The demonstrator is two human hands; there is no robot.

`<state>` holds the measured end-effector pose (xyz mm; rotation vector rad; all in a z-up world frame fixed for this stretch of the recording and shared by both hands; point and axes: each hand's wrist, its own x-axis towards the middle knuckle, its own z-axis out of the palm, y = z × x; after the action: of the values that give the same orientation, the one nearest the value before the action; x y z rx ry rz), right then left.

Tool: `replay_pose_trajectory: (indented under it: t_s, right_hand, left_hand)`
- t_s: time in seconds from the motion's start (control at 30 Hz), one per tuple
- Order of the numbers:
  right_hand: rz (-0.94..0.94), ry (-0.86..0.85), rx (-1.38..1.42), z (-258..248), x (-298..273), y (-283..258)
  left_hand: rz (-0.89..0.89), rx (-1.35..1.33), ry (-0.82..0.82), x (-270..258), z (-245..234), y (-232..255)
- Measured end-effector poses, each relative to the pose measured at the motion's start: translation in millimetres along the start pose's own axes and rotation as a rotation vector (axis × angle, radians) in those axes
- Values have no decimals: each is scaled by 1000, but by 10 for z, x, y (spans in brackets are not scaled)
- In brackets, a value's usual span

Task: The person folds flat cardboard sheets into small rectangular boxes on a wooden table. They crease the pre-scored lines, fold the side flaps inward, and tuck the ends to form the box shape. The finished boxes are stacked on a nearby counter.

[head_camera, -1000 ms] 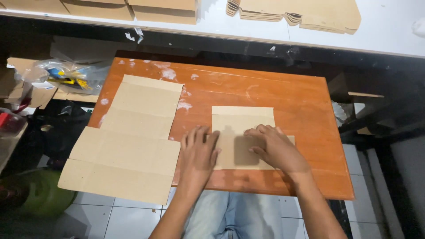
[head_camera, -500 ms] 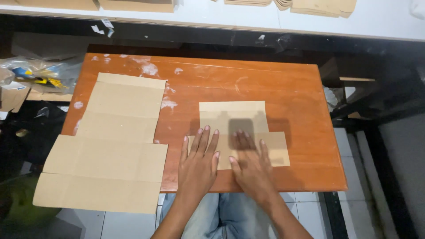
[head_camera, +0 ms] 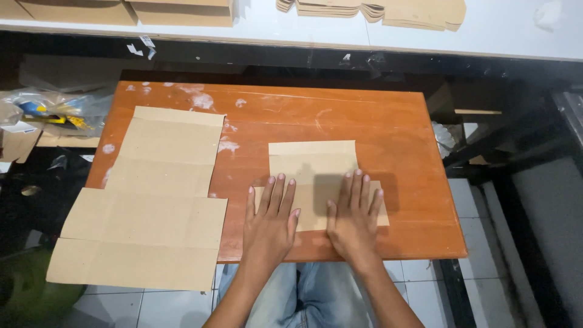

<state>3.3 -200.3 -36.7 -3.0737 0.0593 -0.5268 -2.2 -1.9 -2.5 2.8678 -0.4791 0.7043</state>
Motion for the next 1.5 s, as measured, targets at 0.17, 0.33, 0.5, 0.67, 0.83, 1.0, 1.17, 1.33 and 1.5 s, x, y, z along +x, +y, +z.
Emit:
replay_pose_trajectory:
  t_s: [0.17, 0.33, 0.5, 0.67, 0.83, 1.0, 1.17, 1.33, 1.5]
  right_hand:
    - [-264, -207, 135, -185, 14, 17]
    - [-287, -235, 326, -541, 191, 234]
    - [-182, 81, 283, -896, 357, 342]
    - [71, 347, 629, -1302, 119, 463]
    - [98, 83, 644, -1518, 272, 458]
    - [-22, -36, 645, -1499, 824, 517]
    - [-244, -555, 613, -966, 1626, 521]
    - [-378, -599, 497, -146, 2016, 462]
    - [-402, -446, 607, 32, 1997, 333]
  left_hand:
    - [13, -66, -14, -27, 53, -4]
    - [-60, -185, -370, 355, -368, -33]
    - [-80, -275, -468, 517, -546, -9]
    - [56, -193, -142, 277, -1098, 116]
    - [112, -256, -102, 199, -968, -7]
    - [198, -134, -185, 10, -714, 26]
    - [385, -233, -146, -350, -666, 202]
    - [360, -107, -73, -823, -208, 269]
    - [289, -87, -45, -832, -167, 326]
